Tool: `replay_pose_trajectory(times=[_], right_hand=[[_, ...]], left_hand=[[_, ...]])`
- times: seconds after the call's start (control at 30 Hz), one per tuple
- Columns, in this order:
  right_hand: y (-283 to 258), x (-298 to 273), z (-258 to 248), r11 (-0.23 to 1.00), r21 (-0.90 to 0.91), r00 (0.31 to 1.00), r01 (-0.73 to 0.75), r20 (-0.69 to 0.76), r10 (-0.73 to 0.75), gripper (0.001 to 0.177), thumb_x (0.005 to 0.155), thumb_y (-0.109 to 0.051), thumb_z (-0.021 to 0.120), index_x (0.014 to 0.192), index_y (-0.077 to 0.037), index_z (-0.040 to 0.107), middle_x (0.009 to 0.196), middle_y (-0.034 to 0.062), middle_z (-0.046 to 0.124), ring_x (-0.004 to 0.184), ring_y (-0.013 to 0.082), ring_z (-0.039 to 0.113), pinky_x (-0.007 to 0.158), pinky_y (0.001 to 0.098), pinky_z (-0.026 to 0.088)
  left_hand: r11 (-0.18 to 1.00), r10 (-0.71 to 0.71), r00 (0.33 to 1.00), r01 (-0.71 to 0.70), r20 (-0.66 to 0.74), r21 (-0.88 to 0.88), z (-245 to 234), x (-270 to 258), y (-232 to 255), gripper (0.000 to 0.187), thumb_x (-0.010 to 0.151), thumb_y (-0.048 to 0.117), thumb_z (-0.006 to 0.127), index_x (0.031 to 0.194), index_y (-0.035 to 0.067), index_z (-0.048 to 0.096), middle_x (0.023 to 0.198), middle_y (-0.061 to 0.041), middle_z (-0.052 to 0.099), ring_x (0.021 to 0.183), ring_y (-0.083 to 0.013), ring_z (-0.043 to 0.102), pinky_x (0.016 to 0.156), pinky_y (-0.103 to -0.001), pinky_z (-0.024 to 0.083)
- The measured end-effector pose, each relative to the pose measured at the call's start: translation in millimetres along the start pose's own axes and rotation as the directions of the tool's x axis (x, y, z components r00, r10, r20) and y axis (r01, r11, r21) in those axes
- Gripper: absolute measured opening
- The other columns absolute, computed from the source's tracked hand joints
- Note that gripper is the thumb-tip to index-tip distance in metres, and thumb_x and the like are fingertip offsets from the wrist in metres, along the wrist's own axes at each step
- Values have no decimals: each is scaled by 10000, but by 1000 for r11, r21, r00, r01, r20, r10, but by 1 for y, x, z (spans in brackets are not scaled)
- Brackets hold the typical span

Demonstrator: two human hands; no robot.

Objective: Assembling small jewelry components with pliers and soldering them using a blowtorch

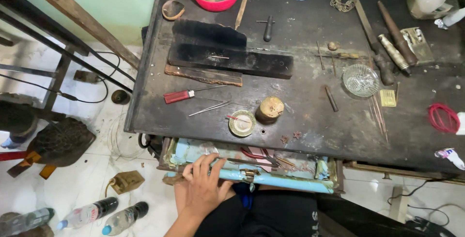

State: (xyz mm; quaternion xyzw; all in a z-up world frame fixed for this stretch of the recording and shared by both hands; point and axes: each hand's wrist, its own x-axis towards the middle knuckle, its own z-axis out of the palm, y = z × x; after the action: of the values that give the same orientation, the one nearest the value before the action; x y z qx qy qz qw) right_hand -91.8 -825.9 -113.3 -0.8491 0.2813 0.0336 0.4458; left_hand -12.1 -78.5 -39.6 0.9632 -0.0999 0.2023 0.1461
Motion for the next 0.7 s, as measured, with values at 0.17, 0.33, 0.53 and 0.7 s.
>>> replay_pose_trajectory(times=[0.17,0.33,0.53,0.7], right_hand=[[-10,24,8,998,-27,992,-55,115,58,225,1146,-132,709,1158,66,816,1077,192,791,883,238,665,806,333,455],[-12,43,11,992,-46,964,-115,234,123,243,1110,-123,714,1138,85,835,1079,213,814,902,257,692,833,344,470],[-18,56,16,978,-82,909,-191,360,208,266,1066,-113,720,1113,109,859,1081,239,841,924,281,723,866,357,489],[-29,101,-30,961,-134,845,-244,457,278,286,1029,-104,724,1092,129,878,1083,262,863,942,301,749,893,369,504]], left_hand=[[1000,15,1000,-16,22,26,-1,1,-2,581,817,579,735,1250,204,640,1288,-18,595,1204,-280,554,975,-454,288],[999,31,999,-31,24,-9,-3,1,-2,564,797,524,751,1212,161,634,1267,-41,606,1197,-281,570,954,-450,283],[1000,4,999,-4,47,-8,-3,-1,1,561,767,485,747,1216,167,633,1276,-25,610,1203,-272,560,965,-461,287],[998,30,999,-32,-36,-57,8,-7,-2,574,777,456,768,1250,163,627,1238,-56,603,1175,-270,549,996,-478,250]])
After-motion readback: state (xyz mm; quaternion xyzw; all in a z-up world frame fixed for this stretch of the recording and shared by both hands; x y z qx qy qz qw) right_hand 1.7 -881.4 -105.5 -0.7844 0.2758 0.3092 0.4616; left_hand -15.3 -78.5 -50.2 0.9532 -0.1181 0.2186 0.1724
